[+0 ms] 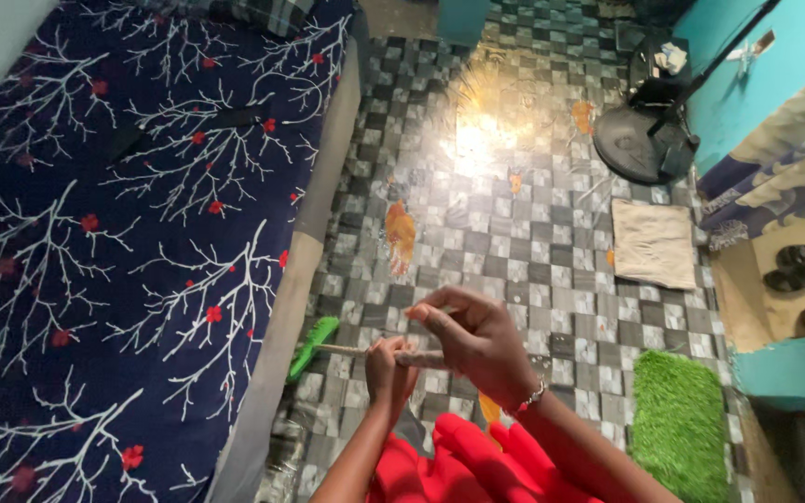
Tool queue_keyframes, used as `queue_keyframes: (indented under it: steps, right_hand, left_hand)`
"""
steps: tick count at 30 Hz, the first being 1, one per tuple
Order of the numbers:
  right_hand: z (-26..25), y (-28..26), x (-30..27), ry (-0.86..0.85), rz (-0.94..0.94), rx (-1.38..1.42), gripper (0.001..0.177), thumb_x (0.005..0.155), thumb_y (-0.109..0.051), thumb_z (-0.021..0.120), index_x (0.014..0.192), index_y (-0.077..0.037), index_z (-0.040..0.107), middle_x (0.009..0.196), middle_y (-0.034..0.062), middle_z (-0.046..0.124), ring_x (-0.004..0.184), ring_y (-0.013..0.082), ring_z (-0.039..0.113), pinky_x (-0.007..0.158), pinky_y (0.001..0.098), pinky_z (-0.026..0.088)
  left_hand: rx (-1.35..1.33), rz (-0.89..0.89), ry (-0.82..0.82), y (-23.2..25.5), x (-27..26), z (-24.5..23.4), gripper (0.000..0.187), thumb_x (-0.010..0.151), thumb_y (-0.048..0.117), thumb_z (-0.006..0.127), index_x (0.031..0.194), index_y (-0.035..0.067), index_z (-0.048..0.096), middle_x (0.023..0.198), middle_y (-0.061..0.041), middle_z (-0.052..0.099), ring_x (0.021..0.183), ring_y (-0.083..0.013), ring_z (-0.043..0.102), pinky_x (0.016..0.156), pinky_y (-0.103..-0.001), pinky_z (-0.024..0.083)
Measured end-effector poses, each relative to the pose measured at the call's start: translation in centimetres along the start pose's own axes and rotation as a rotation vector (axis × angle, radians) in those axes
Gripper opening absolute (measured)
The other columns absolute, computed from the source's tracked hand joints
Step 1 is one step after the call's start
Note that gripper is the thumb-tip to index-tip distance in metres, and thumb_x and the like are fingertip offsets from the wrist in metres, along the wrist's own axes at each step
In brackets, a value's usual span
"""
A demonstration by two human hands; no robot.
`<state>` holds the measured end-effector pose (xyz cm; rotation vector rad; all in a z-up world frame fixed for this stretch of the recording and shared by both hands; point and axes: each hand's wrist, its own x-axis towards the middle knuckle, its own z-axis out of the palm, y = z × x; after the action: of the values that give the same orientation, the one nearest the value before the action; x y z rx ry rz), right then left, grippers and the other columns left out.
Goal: The person sweeps the floor using a broom, moving the broom across the tiled surface and collecting debris.
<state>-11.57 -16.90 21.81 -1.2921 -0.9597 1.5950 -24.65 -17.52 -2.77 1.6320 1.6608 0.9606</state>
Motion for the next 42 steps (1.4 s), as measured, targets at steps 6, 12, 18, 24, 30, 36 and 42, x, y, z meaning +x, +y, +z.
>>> queue_keyframes:
  steps: [6,12,18,24,30,36,42]
  right_hand:
    - [-5.6,4.6,-8.2,-0.116,0.002,0.112,0.028,0.099,-0.019,0.064,0.099,0.008,0.073,0.045,-0.0009,0.05,0.032,0.0056,0.04,0.033,0.026,0.032]
    - [-11.4,5.1,-13.8,-0.023,0.034,0.081,0.026,0.1,-0.015,0.063,0.101,0.009,0.072,0.053,-0.0028,0.052,0.041,0.0042,0.044,0.046,0.0263,0.049]
    - [-18.8,2.5,-18.4,0.112,0.033,0.068,0.023,0.098,-0.016,0.061,0.101,0.002,0.074,0.051,-0.0061,0.046,0.04,0.0021,0.04,0.041,0.0256,0.051]
    - [-28.3,-3.0,-23.7,0.242,-0.158,-0.084,0.027,0.1,-0.019,0.057,0.105,0.002,0.073,0.048,-0.005,0.041,0.037,0.0055,0.033,0.034,0.0254,0.029]
    - [-32.9,-5.6,-28.1,0.312,-0.29,0.051,0.027,0.106,-0.019,0.056,0.108,0.004,0.07,0.051,-0.0083,0.037,0.038,0.0049,0.031,0.037,0.0266,0.034]
    - [-34.0,-3.7,-28.8,0.253,-0.297,-0.037,0.028,0.102,-0.021,0.058,0.103,0.003,0.072,0.05,-0.0024,0.046,0.037,0.0066,0.036,0.034,0.026,0.034]
    - [-30.1,3.2,-20.8,0.194,-0.255,-0.036,0.027,0.101,-0.019,0.059,0.102,0.001,0.078,0.053,-0.0067,0.048,0.041,0.0019,0.039,0.036,0.0229,0.032]
  left_hand:
    - [0.044,0.146,0.034,1.1,-8.9,3.3,0.026,0.084,0.017,0.065,0.061,0.007,0.057,0.07,-0.017,0.064,0.075,-0.0424,0.06,0.072,-0.052,0.046]
    - [0.098,0.157,0.033,4.3,-14.9,8.2,0.032,0.08,0.02,0.069,0.055,0.007,0.055,0.06,-0.017,0.062,0.071,-0.0435,0.059,0.077,-0.053,0.046]
    - [0.044,0.168,-0.042,10.1,-18.2,15.3,0.032,0.081,0.021,0.071,0.055,0.01,0.058,0.061,-0.018,0.061,0.066,-0.042,0.061,0.069,-0.051,0.047]
    - [-0.016,0.214,-0.345,19.5,-19.3,24.0,0.01,0.072,0.019,0.069,0.072,0.012,0.075,0.073,-0.017,0.07,0.074,-0.0372,0.069,0.076,-0.047,0.056]
    - [-0.01,0.137,-0.581,27.3,-19.5,25.6,0.023,0.083,0.039,0.072,0.087,0.018,0.08,0.078,-0.017,0.07,0.077,-0.0385,0.069,0.076,-0.05,0.057]
    - [0.157,0.343,-0.527,25.1,-17.5,24.7,0.013,0.075,0.028,0.071,0.079,0.019,0.079,0.075,-0.014,0.071,0.076,-0.0372,0.071,0.077,-0.047,0.058]
    - [0.322,0.152,-0.468,15.7,-11.1,23.0,0.032,0.09,0.039,0.071,0.071,0.013,0.075,0.074,-0.013,0.07,0.077,-0.0333,0.068,0.076,-0.047,0.053]
